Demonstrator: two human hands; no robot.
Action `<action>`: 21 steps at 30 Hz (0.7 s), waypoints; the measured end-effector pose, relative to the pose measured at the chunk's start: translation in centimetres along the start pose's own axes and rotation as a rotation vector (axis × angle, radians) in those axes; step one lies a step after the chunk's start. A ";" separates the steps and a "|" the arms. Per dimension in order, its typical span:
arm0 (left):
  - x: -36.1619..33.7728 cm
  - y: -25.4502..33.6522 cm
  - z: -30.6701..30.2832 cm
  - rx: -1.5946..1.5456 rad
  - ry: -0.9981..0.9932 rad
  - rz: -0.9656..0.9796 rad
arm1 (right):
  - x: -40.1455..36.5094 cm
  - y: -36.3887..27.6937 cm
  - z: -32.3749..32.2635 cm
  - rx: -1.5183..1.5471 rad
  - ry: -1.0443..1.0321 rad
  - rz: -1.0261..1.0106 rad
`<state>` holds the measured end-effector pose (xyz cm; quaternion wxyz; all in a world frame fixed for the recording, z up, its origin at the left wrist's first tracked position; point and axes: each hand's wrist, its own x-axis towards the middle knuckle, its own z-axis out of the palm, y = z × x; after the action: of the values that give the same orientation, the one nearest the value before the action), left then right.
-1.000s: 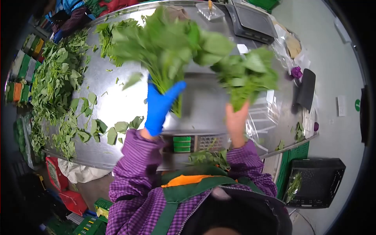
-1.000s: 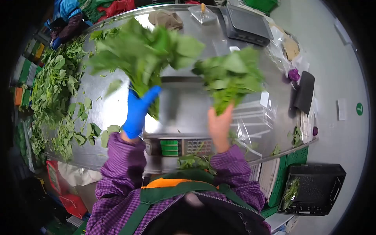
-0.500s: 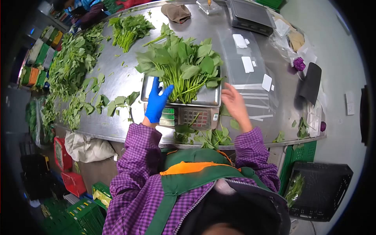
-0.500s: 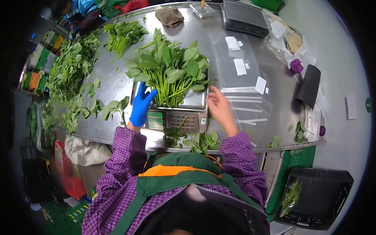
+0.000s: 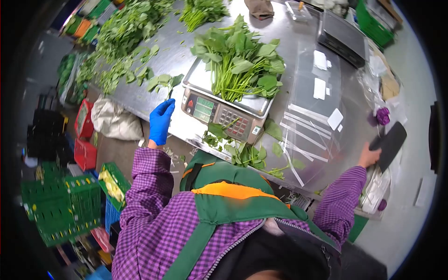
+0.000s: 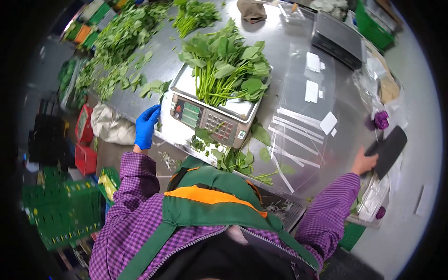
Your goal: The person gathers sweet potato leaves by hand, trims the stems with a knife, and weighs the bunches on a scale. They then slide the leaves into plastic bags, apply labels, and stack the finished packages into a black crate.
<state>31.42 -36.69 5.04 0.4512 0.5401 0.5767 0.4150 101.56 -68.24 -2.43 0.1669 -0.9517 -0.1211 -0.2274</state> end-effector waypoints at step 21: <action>-1.0 -3.0 2.3 0.325 -0.103 -0.003 | 3.0 0.4 3.0 0.012 -0.264 0.074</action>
<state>32.96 -37.94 1.64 0.3876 0.6255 0.6132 0.2873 105.44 -67.03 -3.67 0.1635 -0.9761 -0.1081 -0.0934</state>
